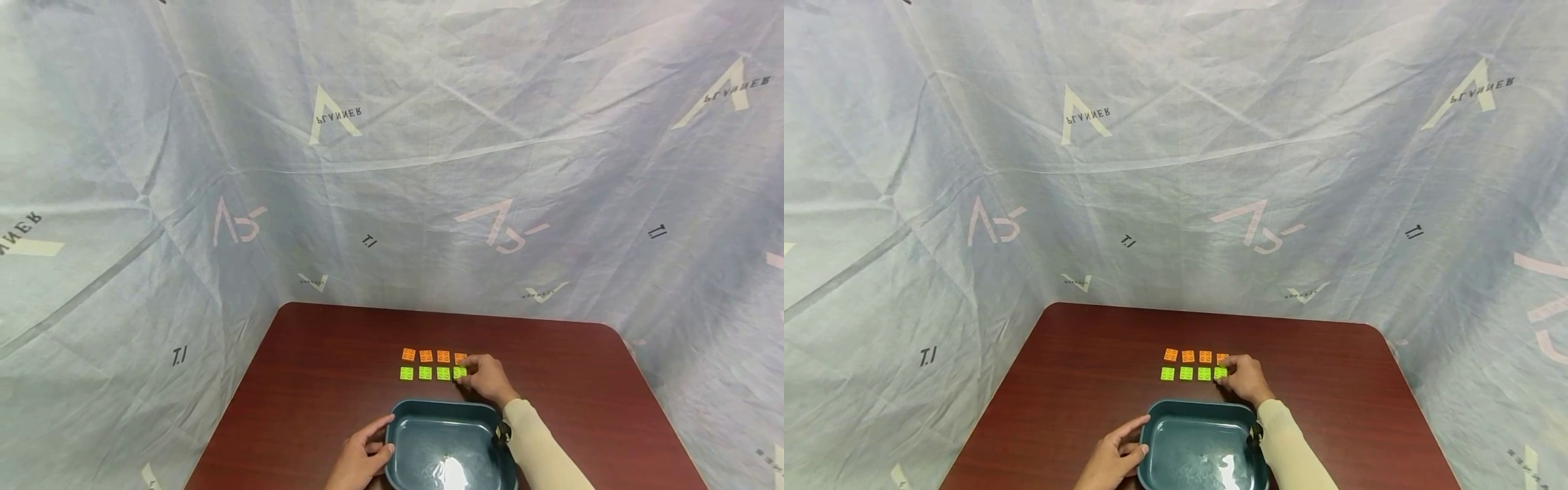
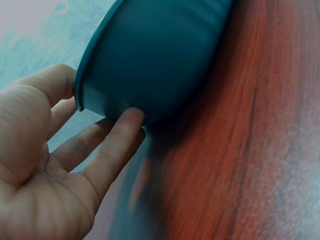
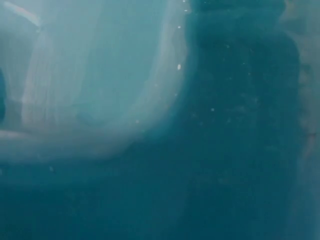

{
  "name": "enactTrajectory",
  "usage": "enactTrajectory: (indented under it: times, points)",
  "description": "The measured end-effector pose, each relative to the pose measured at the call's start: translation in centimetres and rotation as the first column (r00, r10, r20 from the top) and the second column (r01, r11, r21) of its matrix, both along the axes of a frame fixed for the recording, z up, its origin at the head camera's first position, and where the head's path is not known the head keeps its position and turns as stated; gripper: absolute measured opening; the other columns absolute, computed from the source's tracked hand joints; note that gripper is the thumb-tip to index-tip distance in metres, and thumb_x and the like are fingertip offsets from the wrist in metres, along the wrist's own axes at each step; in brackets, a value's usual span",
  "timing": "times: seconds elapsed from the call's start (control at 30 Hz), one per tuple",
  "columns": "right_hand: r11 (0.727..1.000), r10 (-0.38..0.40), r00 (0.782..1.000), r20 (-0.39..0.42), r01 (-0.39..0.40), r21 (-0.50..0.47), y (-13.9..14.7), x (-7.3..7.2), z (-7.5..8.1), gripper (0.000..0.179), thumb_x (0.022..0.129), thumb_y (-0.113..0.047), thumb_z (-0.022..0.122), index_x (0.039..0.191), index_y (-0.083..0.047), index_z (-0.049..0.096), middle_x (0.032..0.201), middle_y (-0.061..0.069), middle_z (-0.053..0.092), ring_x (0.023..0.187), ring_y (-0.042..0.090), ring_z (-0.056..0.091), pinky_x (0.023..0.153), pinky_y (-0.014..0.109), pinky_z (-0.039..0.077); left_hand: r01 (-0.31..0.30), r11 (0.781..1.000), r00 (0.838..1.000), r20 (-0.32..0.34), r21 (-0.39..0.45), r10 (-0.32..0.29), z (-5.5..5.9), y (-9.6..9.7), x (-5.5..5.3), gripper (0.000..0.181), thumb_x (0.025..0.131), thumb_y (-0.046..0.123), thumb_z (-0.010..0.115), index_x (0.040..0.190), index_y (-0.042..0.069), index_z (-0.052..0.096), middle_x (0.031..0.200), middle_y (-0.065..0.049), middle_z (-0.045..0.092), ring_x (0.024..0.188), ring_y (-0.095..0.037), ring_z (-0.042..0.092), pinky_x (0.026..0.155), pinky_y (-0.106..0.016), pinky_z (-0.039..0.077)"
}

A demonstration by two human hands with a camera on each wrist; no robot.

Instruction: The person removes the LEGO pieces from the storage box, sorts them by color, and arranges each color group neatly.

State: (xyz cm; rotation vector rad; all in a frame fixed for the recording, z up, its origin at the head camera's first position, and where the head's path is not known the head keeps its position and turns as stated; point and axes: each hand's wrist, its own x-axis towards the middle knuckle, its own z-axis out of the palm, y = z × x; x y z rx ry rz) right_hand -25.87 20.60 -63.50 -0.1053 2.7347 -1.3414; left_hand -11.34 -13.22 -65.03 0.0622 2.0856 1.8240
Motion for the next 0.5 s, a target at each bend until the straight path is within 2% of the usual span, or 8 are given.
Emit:
enactTrajectory:
  times: [0.3,0.5]
  points:
    - [0.999,0.000,1.000,-0.025,0.001,0.044,-0.12,-0.23,-0.32,0.030,0.081,-0.002,0.089,0.110,-0.004,0.080,0.089,0.003,0.075,0.074,0.016,0.066,0.066,0.034,0.060,-0.015,1.000,0.999,0.037,0.000,0.015,0.10,0.11,-0.03,0.055,0.097,0.019,0.079,0.148,0.027,0.063,0.138,-0.016,0.068,0.108,-0.026,0.076,0.079,-0.044,0.067]
    - [0.999,-0.001,1.000,-0.009,0.001,0.034,-0.36,-0.23,-0.37,0.033,0.081,0.000,0.088,0.112,-0.002,0.079,0.090,0.004,0.075,0.076,0.017,0.066,0.067,0.034,0.061,-0.007,1.000,0.999,0.036,0.002,0.007,-0.02,-0.05,-0.10,0.055,0.097,0.020,0.079,0.149,0.026,0.062,0.138,-0.016,0.067,0.108,-0.026,0.076,0.079,-0.043,0.067]
